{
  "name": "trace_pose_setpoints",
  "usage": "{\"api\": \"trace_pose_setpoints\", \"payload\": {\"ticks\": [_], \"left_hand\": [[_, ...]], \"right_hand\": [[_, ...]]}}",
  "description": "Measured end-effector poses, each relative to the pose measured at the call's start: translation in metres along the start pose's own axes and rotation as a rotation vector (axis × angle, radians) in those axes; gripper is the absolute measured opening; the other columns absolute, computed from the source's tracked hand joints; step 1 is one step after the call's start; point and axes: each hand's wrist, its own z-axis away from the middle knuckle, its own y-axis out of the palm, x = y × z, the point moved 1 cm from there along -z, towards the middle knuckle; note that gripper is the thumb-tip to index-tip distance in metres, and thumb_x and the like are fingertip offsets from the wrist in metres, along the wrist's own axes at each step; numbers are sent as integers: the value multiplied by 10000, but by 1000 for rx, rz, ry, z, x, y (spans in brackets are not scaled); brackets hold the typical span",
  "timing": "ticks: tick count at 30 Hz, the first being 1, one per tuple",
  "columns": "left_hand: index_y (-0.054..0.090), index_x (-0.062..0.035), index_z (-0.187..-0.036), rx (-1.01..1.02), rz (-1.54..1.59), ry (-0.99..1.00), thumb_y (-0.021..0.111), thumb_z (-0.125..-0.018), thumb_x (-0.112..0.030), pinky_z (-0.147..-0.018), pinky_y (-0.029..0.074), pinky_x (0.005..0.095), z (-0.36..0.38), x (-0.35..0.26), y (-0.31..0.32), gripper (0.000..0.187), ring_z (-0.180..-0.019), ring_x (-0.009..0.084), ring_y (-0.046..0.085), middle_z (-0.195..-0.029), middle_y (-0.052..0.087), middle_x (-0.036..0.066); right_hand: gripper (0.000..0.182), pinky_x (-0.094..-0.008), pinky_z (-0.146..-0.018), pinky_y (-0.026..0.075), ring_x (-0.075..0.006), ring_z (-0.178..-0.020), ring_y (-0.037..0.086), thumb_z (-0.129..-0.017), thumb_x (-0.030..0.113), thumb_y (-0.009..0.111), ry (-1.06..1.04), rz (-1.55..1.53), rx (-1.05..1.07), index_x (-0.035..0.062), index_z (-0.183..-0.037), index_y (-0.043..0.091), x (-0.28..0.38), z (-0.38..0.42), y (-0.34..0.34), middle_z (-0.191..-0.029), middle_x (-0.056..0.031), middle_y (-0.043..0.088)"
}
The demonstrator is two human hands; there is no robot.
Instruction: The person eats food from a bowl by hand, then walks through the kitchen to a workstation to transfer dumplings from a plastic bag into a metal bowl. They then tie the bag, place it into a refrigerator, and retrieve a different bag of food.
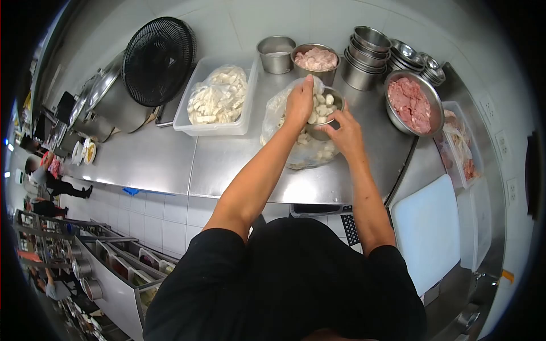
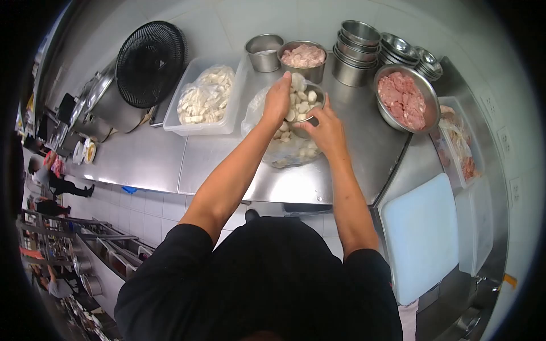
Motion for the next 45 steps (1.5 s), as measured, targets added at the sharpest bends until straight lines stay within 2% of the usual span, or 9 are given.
{"api": "trace_pose_setpoints", "payload": {"ticks": [6, 7, 9, 14, 24, 28, 35, 39, 45], "left_hand": [[674, 16, -965, 61, -352, 89, 572, -907, -470, -853, 482, 437, 22, -12, -7, 500, -957, 379, 657, -957, 691, 236], [674, 3, -960, 67, -381, 135, 592, -898, -457, -843, 487, 432, 21, -10, -7, 471, -947, 367, 661, -949, 694, 225], [676, -12, -1005, 110, -331, 177, 606, -894, -440, -847, 492, 405, 21, -5, -8, 447, -942, 335, 669, -951, 704, 195], [644, -24, -1163, 234, -134, 165, 601, -923, -379, -893, 481, 312, 8, -7, -12, 431, -967, 209, 672, -1010, 724, 118], [281, 15, -1505, 418, 452, 44, 406, -1038, -445, -1008, 443, 333, -11, -13, -19, 667, -1055, 251, 650, -1093, 690, 193], [434, 38, -1411, 605, 251, 33, 406, -1042, -418, -952, 462, 319, 3, -41, -20, 587, -980, 204, 659, -994, 709, 162], [675, 17, -988, 333, 280, 202, 445, -1013, -318, -874, 477, 318, 3, -6, -46, 407, -882, 167, 642, -850, 706, 105], [690, 5, -1030, 483, -842, 152, 555, -928, -324, -918, 483, 428, 21, -3, -66, 369, -991, 334, 662, -990, 708, 174], [629, -109, -1255, 438, -928, 153, 618, -890, -413, -985, 457, 444, 17, -19, -74, 475, -1108, 341, 621, -1229, 625, 203]], "right_hand": [[333, -355, -807, 513, -270, -942, 655, -685, 194, 870, 45, -138, -12, 54, -834, 608, -20, 12, 4, -982, -123, 668], [343, -367, -802, 517, -294, -963, 659, -688, 214, 867, 26, -151, 36, 64, -844, 601, -23, 9, 3, -1126, -147, 618], [363, -390, -792, 525, -343, -1005, 667, -695, 252, 861, -4, -175, 142, 84, -865, 588, -30, 6, -4, -1414, -196, 517], [375, -367, -751, 519, -282, -878, 651, -683, 219, 868, 120, -247, 296, 65, -853, 572, -29, 0, -17, -1272, -132, 603], [343, -312, -732, 513, -176, -804, 619, -661, 160, 878, 194, -477, 117, 45, -808, 591, -65, 23, -1, -1030, -60, 637], [331, -278, -707, 503, -152, -790, 607, -653, 125, 879, 197, -485, 88, 49, -815, 601, -50, 32, 0, -950, -47, 617], [293, -271, -701, 533, -140, -817, 629, -675, 19, 840, 141, -462, -53, 41, -848, 605, -67, 40, -41, -939, -36, 600], [293, -256, -708, 534, -127, -859, 639, -680, 15, 837, 267, -436, -153, 34, -861, 608, -100, 57, -85, -984, -47, 607], [334, -385, -979, 474, -320, -1164, 605, -730, 88, 798, 317, 126, -62, 38, -1022, 643, -112, 62, -115, -1283, -171, 613]]}}
